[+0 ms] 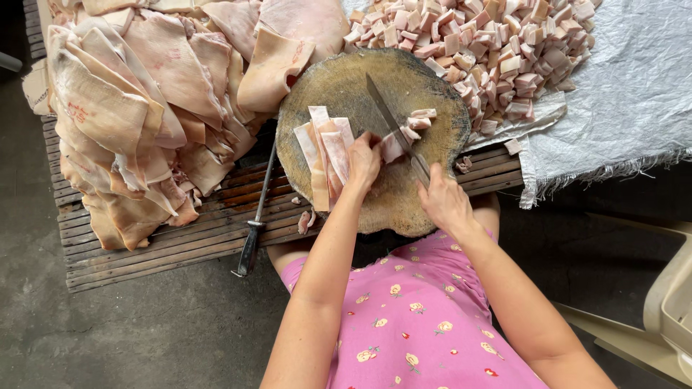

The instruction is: The person cuts strips of pork skin into small cubes using a cleaver on a wooden cutting board.

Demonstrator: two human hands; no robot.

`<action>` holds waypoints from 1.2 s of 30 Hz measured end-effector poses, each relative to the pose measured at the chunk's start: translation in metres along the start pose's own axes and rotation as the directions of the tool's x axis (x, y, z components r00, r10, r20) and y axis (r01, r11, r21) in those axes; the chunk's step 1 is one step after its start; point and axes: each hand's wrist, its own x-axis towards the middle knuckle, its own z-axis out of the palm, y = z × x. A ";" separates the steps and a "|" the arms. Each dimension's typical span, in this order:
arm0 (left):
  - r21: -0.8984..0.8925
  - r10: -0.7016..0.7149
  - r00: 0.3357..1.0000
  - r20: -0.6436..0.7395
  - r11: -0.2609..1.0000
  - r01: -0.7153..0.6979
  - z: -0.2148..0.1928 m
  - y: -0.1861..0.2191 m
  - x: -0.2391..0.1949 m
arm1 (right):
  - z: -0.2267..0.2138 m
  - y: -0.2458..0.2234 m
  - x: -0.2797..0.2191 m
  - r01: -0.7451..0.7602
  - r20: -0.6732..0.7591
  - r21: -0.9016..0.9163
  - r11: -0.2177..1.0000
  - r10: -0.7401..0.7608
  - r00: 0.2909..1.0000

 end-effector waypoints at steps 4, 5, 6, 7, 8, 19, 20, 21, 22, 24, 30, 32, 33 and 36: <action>0.043 0.118 0.992 -0.043 0.992 -0.117 -0.001 -0.006 0.000 | -0.001 0.009 0.001 -0.355 0.376 0.132 0.926 0.284 0.882; 0.017 0.060 0.998 -0.017 0.998 -0.059 -0.002 -0.005 0.000 | -0.010 0.009 0.002 -0.354 0.362 0.177 0.918 0.274 0.891; -0.009 -0.002 1.000 0.012 1.000 0.002 -0.003 -0.003 0.001 | -0.022 0.009 0.004 -0.353 0.349 0.218 0.910 0.265 0.899; -0.034 -0.062 0.997 0.043 0.997 0.063 -0.003 0.000 0.001 | -0.032 0.005 0.004 -0.344 0.317 0.238 0.908 0.262 0.912; -0.051 -0.071 0.996 0.046 0.996 0.073 -0.003 0.001 0.001 | -0.043 0.000 0.002 -0.336 0.285 0.257 0.906 0.262 0.922; 0.012 0.047 0.998 -0.031 0.999 -0.047 0.004 -0.014 0.005 | 0.005 0.001 -0.008 -0.128 0.182 0.125 0.984 0.104 0.978; 0.017 0.049 0.998 -0.033 0.999 -0.048 0.003 -0.014 0.010 | 0.014 0.005 -0.005 -0.098 0.179 0.068 0.993 0.084 0.980; 0.021 0.050 0.998 -0.034 0.999 -0.049 0.003 -0.013 0.014 | 0.019 0.011 -0.001 -0.068 0.176 0.011 0.998 0.065 0.982; 0.025 0.039 0.999 -0.028 0.999 -0.038 0.004 -0.016 0.009 | 0.021 0.016 -0.003 -0.087 0.205 0.054 0.995 0.074 0.976; 0.068 0.077 0.997 0.009 0.995 -0.077 0.006 -0.016 0.005 | 0.015 0.024 -0.001 -0.123 0.255 0.138 0.983 0.085 0.963; 0.185 0.033 0.986 0.163 0.981 -0.063 0.007 0.000 -0.005 | -0.034 0.016 0.004 -0.474 0.317 0.508 0.720 0.355 0.879; 0.214 0.073 0.988 0.135 0.971 -0.101 0.010 0.006 -0.011 | -0.042 0.015 0.002 -0.477 0.265 0.554 0.682 0.399 0.878; 0.235 0.133 0.985 0.110 0.959 -0.156 0.012 0.010 -0.014 | -0.043 0.016 0.001 -0.477 0.239 0.577 0.663 0.422 0.874; 0.314 0.086 0.983 0.163 0.940 -0.134 0.027 0.024 -0.009 | -0.043 0.024 0.002 -0.544 0.184 0.509 0.667 0.533 0.826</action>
